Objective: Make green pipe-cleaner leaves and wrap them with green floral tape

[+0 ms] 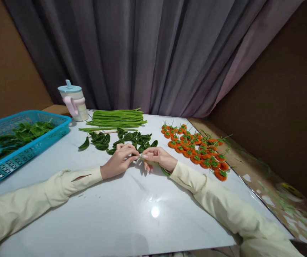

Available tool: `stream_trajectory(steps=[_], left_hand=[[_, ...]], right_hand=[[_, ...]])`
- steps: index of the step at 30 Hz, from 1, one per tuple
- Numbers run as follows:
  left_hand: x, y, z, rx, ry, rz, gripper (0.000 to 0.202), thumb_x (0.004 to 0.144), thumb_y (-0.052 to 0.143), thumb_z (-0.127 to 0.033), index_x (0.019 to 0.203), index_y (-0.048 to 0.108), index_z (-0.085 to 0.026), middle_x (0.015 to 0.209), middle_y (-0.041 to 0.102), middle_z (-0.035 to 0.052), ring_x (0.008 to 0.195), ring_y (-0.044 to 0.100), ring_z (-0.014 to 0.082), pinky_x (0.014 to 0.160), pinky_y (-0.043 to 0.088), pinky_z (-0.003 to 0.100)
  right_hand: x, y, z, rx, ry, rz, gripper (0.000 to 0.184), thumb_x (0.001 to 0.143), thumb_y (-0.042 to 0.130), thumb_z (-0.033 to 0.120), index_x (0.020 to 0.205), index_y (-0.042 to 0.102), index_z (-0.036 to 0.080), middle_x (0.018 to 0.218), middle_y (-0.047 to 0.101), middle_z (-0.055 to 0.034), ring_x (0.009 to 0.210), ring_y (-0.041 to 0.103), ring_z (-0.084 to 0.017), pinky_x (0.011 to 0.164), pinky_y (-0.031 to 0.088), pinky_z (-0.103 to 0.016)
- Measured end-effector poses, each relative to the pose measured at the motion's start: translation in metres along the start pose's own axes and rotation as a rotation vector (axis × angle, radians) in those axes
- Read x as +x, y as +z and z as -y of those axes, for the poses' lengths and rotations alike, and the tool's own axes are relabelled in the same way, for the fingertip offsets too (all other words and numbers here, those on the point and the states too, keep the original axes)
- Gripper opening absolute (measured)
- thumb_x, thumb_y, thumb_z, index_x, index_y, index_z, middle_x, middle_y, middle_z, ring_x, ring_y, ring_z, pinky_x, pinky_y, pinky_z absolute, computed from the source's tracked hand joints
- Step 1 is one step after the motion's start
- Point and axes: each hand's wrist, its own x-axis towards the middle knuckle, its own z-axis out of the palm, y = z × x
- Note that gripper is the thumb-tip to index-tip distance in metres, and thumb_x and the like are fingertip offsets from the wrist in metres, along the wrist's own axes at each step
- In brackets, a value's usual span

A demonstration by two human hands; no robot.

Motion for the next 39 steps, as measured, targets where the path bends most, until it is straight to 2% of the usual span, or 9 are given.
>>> stream_trajectory(steps=[6,13,18,26,29,33,36,39], left_hand=[[0.001,-0.001,-0.004,-0.086,-0.096,0.029,0.015,0.087,0.047,-0.025,0.081,0.059,-0.017,0.086,0.061,0.0028,0.085,0.053,0.0168,0.081,0.028,0.033],[0.003,-0.003,-0.010,-0.460,-0.321,0.118,0.020,0.081,0.052,-0.033,0.078,0.059,-0.015,0.082,0.058,0.0037,0.077,0.052,0.0156,0.070,0.040,0.027],[0.005,-0.003,-0.010,-0.639,-0.412,0.146,0.025,0.079,0.056,-0.038,0.079,0.058,-0.013,0.071,0.056,0.0010,0.065,0.049,0.0123,0.060,0.039,0.024],[0.008,-0.004,-0.011,-0.797,-0.529,0.152,0.024,0.076,0.060,-0.037,0.078,0.059,-0.013,0.068,0.055,-0.0005,0.063,0.048,0.0110,0.060,0.038,0.023],[0.008,-0.004,-0.009,-0.820,-0.536,0.143,0.023,0.076,0.060,-0.036,0.078,0.058,-0.013,0.067,0.055,-0.0009,0.063,0.049,0.0108,0.060,0.038,0.022],[0.008,-0.004,-0.007,-0.798,-0.499,0.132,0.022,0.077,0.059,-0.035,0.079,0.058,-0.013,0.069,0.056,-0.0004,0.064,0.050,0.0114,0.061,0.039,0.023],[0.006,-0.004,-0.008,-0.711,-0.433,0.108,0.021,0.079,0.057,-0.035,0.079,0.059,-0.014,0.072,0.058,0.0011,0.067,0.052,0.0128,0.063,0.041,0.025],[0.005,-0.003,-0.011,-0.564,-0.373,0.062,0.020,0.079,0.056,-0.033,0.077,0.061,-0.014,0.078,0.059,0.0032,0.073,0.053,0.0148,0.067,0.041,0.026]], right_hand=[[0.000,-0.002,-0.002,-0.025,-0.026,0.017,0.035,0.070,0.073,0.037,0.080,0.053,0.010,0.058,0.063,-0.0051,0.047,0.059,-0.014,0.039,0.042,-0.017],[-0.002,-0.001,-0.006,-0.083,-0.098,0.026,0.035,0.072,0.072,0.038,0.079,0.051,0.011,0.059,0.064,-0.0049,0.050,0.060,-0.013,0.043,0.041,-0.018],[-0.001,-0.001,-0.009,-0.106,-0.160,0.016,0.034,0.073,0.071,0.038,0.079,0.051,0.011,0.061,0.065,-0.0052,0.050,0.060,-0.013,0.045,0.042,-0.019],[-0.001,0.004,-0.013,-0.112,-0.221,-0.086,0.033,0.072,0.072,0.038,0.080,0.053,0.013,0.066,0.066,-0.0048,0.057,0.063,-0.014,0.052,0.050,-0.022],[-0.002,0.005,-0.012,-0.093,-0.226,-0.086,0.032,0.072,0.072,0.037,0.082,0.052,0.013,0.067,0.066,-0.0047,0.058,0.064,-0.015,0.056,0.052,-0.024],[-0.003,0.006,-0.008,-0.086,-0.180,-0.031,0.033,0.075,0.069,0.039,0.086,0.050,0.014,0.068,0.066,-0.0049,0.060,0.064,-0.016,0.053,0.052,-0.023],[-0.002,0.006,-0.005,-0.070,-0.156,-0.004,0.034,0.076,0.067,0.041,0.087,0.048,0.014,0.072,0.066,-0.0056,0.065,0.065,-0.018,0.050,0.052,-0.023],[-0.001,0.005,-0.006,-0.054,-0.172,0.002,0.036,0.075,0.069,0.041,0.085,0.047,0.015,0.068,0.065,-0.0042,0.061,0.063,-0.016,0.048,0.051,-0.022]])
